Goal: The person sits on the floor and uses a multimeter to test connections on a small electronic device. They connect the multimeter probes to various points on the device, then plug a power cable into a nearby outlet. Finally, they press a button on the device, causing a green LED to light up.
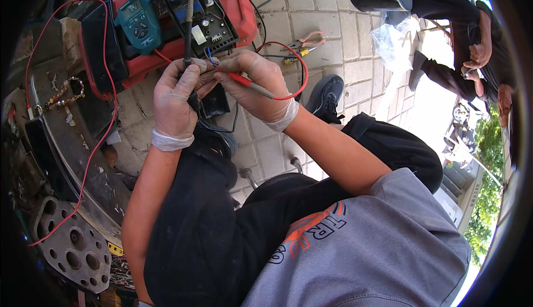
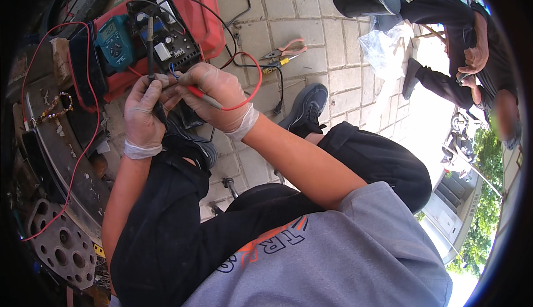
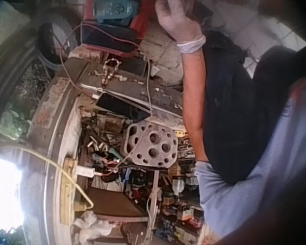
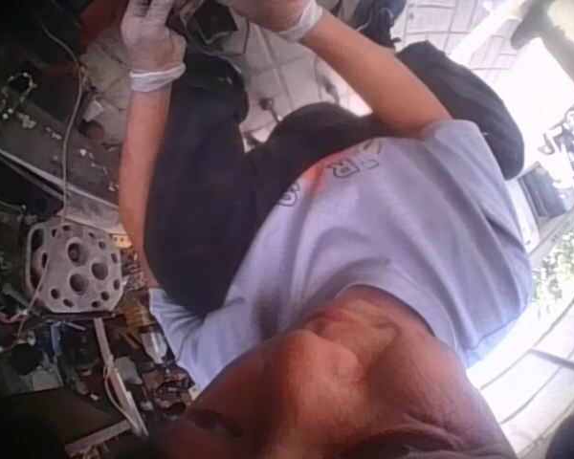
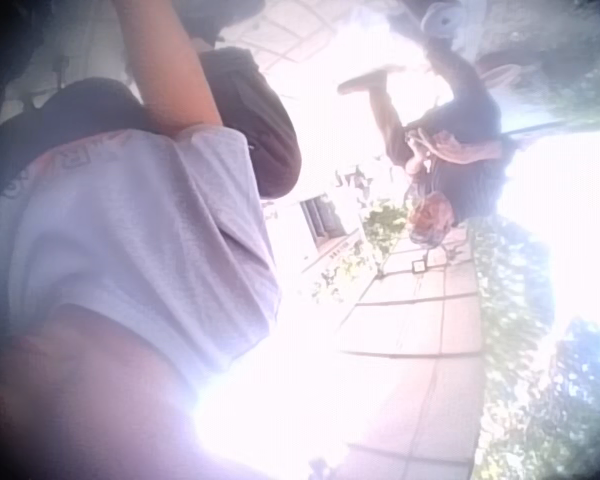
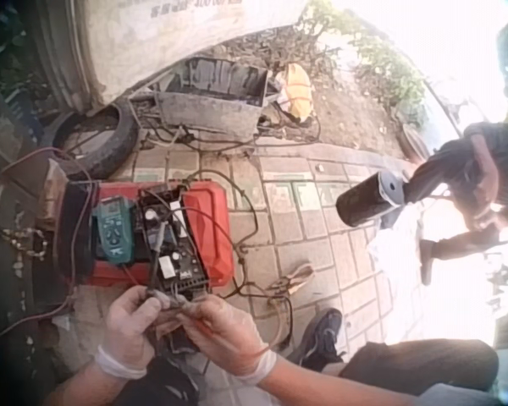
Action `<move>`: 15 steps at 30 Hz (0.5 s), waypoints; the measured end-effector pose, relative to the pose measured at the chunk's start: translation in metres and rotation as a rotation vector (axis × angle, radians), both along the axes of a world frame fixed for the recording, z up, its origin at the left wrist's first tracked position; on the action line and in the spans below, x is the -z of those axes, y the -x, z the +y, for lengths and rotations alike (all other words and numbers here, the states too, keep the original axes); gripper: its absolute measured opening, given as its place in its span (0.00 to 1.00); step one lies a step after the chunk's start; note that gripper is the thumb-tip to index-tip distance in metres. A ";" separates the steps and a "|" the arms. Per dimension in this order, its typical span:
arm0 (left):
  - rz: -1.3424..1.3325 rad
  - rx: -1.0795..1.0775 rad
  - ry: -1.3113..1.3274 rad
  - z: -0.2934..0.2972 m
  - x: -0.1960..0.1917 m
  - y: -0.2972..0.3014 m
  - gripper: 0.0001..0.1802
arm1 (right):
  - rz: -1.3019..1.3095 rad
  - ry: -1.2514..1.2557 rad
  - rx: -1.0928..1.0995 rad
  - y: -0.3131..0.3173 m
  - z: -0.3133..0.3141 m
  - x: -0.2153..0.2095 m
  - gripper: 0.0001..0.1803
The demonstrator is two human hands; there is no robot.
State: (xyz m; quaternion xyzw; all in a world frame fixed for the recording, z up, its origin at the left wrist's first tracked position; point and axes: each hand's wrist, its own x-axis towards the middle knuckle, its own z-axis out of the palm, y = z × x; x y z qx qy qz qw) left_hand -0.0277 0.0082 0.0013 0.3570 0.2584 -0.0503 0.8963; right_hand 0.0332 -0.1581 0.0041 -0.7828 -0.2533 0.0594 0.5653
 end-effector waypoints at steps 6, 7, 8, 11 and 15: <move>0.013 0.062 -0.057 -0.001 0.001 0.002 0.09 | 0.569 -0.074 0.105 0.000 0.001 -0.016 0.09; 0.004 0.086 -0.085 -0.001 0.000 0.003 0.09 | 0.670 -0.075 0.163 -0.002 -0.002 -0.021 0.10; 0.010 0.103 -0.119 -0.002 -0.001 0.005 0.09 | 0.765 -0.078 0.218 -0.005 -0.006 -0.025 0.11; 0.060 0.214 -0.277 -0.004 -0.007 0.009 0.09 | 0.770 -0.142 0.239 -0.013 -0.014 -0.035 0.16; -0.064 0.516 -0.622 -0.005 -0.022 0.010 0.12 | 0.878 -0.349 0.123 -0.013 -0.011 -0.043 0.23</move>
